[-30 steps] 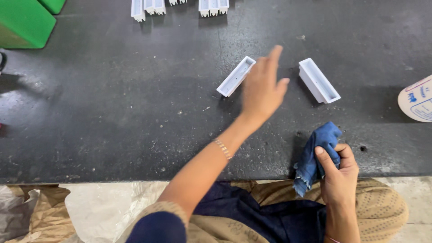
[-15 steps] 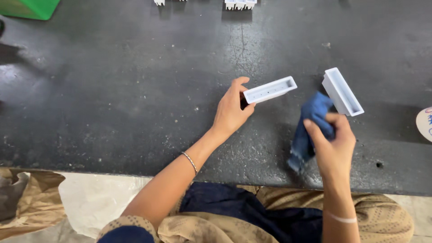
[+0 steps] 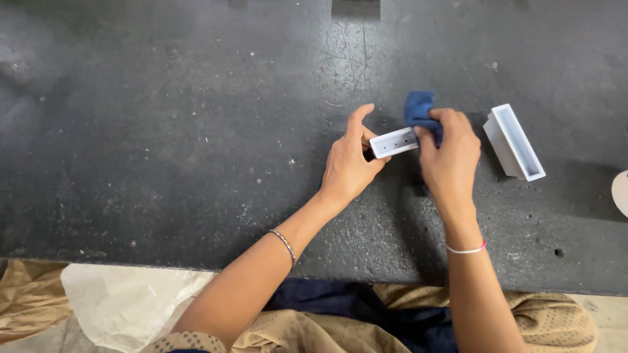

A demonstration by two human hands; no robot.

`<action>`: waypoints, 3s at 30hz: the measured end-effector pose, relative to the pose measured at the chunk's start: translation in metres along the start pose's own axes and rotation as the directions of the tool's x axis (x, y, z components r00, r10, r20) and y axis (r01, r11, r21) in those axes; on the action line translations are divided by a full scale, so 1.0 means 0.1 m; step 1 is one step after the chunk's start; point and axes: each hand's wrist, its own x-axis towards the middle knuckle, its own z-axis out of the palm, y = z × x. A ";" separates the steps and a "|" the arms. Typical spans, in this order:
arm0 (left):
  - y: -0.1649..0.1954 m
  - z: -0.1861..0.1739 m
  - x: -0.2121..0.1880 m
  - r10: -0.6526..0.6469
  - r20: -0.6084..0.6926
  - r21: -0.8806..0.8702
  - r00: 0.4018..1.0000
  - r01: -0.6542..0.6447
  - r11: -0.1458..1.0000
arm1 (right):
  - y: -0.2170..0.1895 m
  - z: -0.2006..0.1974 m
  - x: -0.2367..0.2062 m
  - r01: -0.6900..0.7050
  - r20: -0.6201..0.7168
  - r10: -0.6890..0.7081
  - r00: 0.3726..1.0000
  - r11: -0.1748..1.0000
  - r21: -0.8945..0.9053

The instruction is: The person wipes multiple small white plastic rectangular parts with a blue cloth on a dark table. They handle the parts one at a time, wiping each and placing them into a growing stack. A white bottle is visible nearby but not used.

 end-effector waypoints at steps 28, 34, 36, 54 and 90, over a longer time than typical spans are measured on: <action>0.08 0.01 -0.02 -0.041 0.017 0.033 0.999 0.041 0.999 | -0.38 -0.01 -0.38 -0.036 -0.067 0.045 0.997 0.990 0.138; 0.07 0.03 -0.03 -0.039 0.025 0.054 0.999 0.038 0.998 | -0.26 0.01 -0.43 -0.029 -0.067 0.041 0.997 0.984 0.176; 0.08 0.02 -0.04 -0.031 0.036 0.027 0.999 0.030 0.999 | -0.07 -0.04 -0.31 -0.029 -0.098 0.037 0.994 0.996 0.089; 0.15 -0.03 -0.03 0.006 0.041 0.005 0.999 -0.006 1.000 | 0.61 -0.25 0.11 -0.280 0.154 0.254 0.955 0.941 0.189; 0.14 -0.04 0.03 -0.206 0.259 0.001 0.944 0.213 0.977 | -0.41 -0.20 -0.49 -0.180 0.084 0.167 0.982 0.969 0.171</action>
